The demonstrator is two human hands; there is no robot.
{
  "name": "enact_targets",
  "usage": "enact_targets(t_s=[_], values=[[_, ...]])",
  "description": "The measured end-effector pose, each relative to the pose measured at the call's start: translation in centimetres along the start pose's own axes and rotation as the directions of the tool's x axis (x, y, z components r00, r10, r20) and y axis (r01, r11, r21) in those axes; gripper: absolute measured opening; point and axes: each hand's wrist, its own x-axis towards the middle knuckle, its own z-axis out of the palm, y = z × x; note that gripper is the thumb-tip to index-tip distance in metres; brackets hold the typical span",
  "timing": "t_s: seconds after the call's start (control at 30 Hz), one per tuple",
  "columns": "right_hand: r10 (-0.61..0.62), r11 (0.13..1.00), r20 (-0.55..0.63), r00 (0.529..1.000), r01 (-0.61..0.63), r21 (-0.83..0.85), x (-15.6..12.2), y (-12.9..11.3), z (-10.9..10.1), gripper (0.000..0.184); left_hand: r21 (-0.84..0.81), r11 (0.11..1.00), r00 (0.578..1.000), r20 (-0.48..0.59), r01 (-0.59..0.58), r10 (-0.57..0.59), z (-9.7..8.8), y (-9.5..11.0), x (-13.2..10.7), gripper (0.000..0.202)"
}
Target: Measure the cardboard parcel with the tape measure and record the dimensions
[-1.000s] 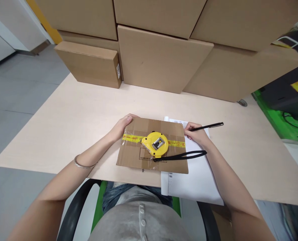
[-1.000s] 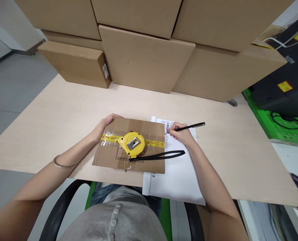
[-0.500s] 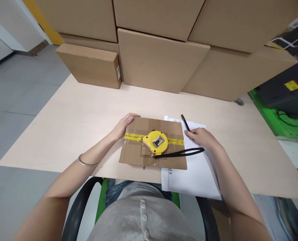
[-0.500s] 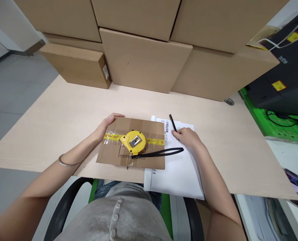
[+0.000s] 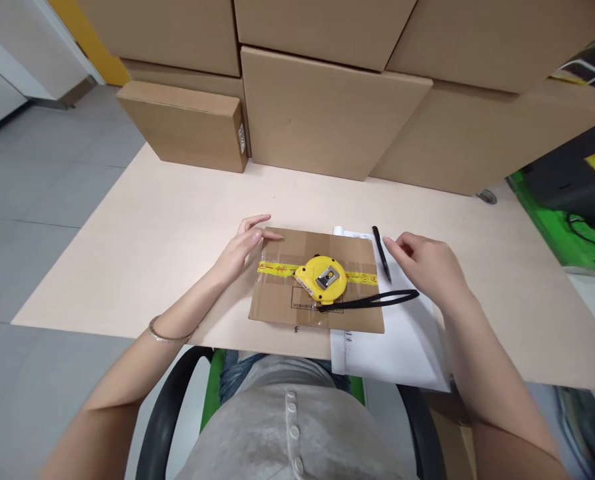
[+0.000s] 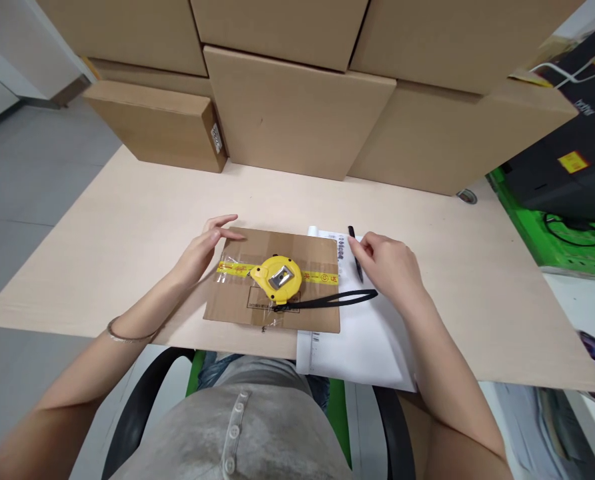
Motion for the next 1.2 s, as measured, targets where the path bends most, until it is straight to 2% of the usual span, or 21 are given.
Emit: enact_targets(t_s=[0.03, 0.1, 0.17, 0.23, 0.3, 0.4, 0.47, 0.53, 0.6, 0.67, 0.73, 0.8, 0.87, 1.0, 1.1, 1.2], values=[[-0.096, 0.991, -0.076, 0.993, 0.102, 0.089, -0.5, -1.5, -0.5, 0.049, -0.002, 1.000, 1.000, 0.009, 0.026, -0.026, 0.0, -0.3, -0.2, 0.056], [-0.266, 0.944, -0.141, 0.954, 0.287, 0.161, -1.6, -4.6, -0.9, 0.047, -0.022, 0.998, 0.998, 0.042, 0.055, -0.054, 0.1, -0.9, -0.6, 0.058], [-0.413, 0.892, -0.122, 0.902, 0.428, 0.143, -2.5, -7.3, -0.5, 0.051, -0.059, 0.998, 0.996, 0.084, 0.037, -0.032, 0.3, -1.6, -1.0, 0.056], [-0.502, 0.847, -0.083, 0.861, 0.509, 0.153, -3.1, -9.0, 0.1, 0.058, -0.100, 0.995, 0.994, 0.109, 0.004, 0.007, 0.4, -1.9, -1.2, 0.051], [-0.533, 0.814, -0.037, 0.845, 0.524, 0.251, -3.6, -9.8, 0.6, 0.058, -0.134, 0.991, 0.993, 0.118, -0.008, 0.023, 0.5, -1.9, -1.3, 0.049], [-0.523, 0.766, 0.072, 0.849, 0.432, 0.476, -3.8, -10.4, 0.6, 0.055, -0.175, 0.984, 0.989, 0.145, 0.010, 0.016, 0.3, -1.5, -1.5, 0.051], [-0.528, 0.731, 0.086, 0.845, 0.401, 0.553, -3.4, -11.2, 0.2, 0.050, -0.198, 0.980, 0.985, 0.171, 0.019, 0.016, 0.2, -1.2, -1.5, 0.055], [-0.565, 0.692, -0.001, 0.825, 0.474, 0.544, -2.4, -12.6, -0.1, 0.045, -0.222, 0.974, 0.980, 0.197, 0.040, 0.004, 0.2, -1.0, -1.6, 0.061], [-0.617, 0.648, -0.086, 0.782, 0.567, 0.509, -1.2, -14.2, -0.1, 0.042, -0.258, 0.963, 0.976, 0.215, 0.077, -0.020, 0.2, -0.9, -1.6, 0.067], [-0.669, 0.608, -0.094, 0.737, 0.615, 0.502, -0.4, -15.5, 0.1, 0.040, -0.299, 0.948, 0.973, 0.228, 0.107, -0.038, 0.1, -0.9, -1.7, 0.071], [-0.698, 0.598, -0.045, 0.715, 0.616, 0.513, -0.1, -16.2, 0.6, 0.041, -0.301, 0.949, 0.972, 0.233, 0.096, -0.024, -0.1, -0.9, -1.6, 0.071], [-0.693, 0.618, -0.016, 0.721, 0.604, 0.503, -0.3, -16.1, 1.0, 0.042, -0.245, 0.968, 0.967, 0.256, 0.048, 0.017, -0.5, -0.9, -1.5, 0.066], [-0.664, 0.650, -0.023, 0.748, 0.591, 0.477, -0.9, -15.4, 1.2, 0.043, -0.185, 0.983, 0.952, 0.300, -0.005, 0.061, -1.0, -0.8, -1.3, 0.062], [-0.607, 0.705, -0.037, 0.794, 0.559, 0.437, -1.8, -12.7, 0.2, 0.044, -0.127, 0.992, 0.933, 0.356, -0.016, 0.061, -1.7, -0.6, -1.1, 0.058], [-0.578, 0.727, -0.038, 0.815, 0.535, 0.430, -2.3, -9.0, -1.3, 0.045, -0.108, 0.994, 0.930, 0.367, 0.005, 0.035, -1.9, -0.6, -1.1, 0.055], [-0.515, 0.773, -0.064, 0.855, 0.496, 0.395, -3.0, -3.8, -2.6, 0.046, -0.113, 0.994, 0.930, 0.367, 0.009, 0.033, -2.0, -0.8, -1.0, 0.054]])
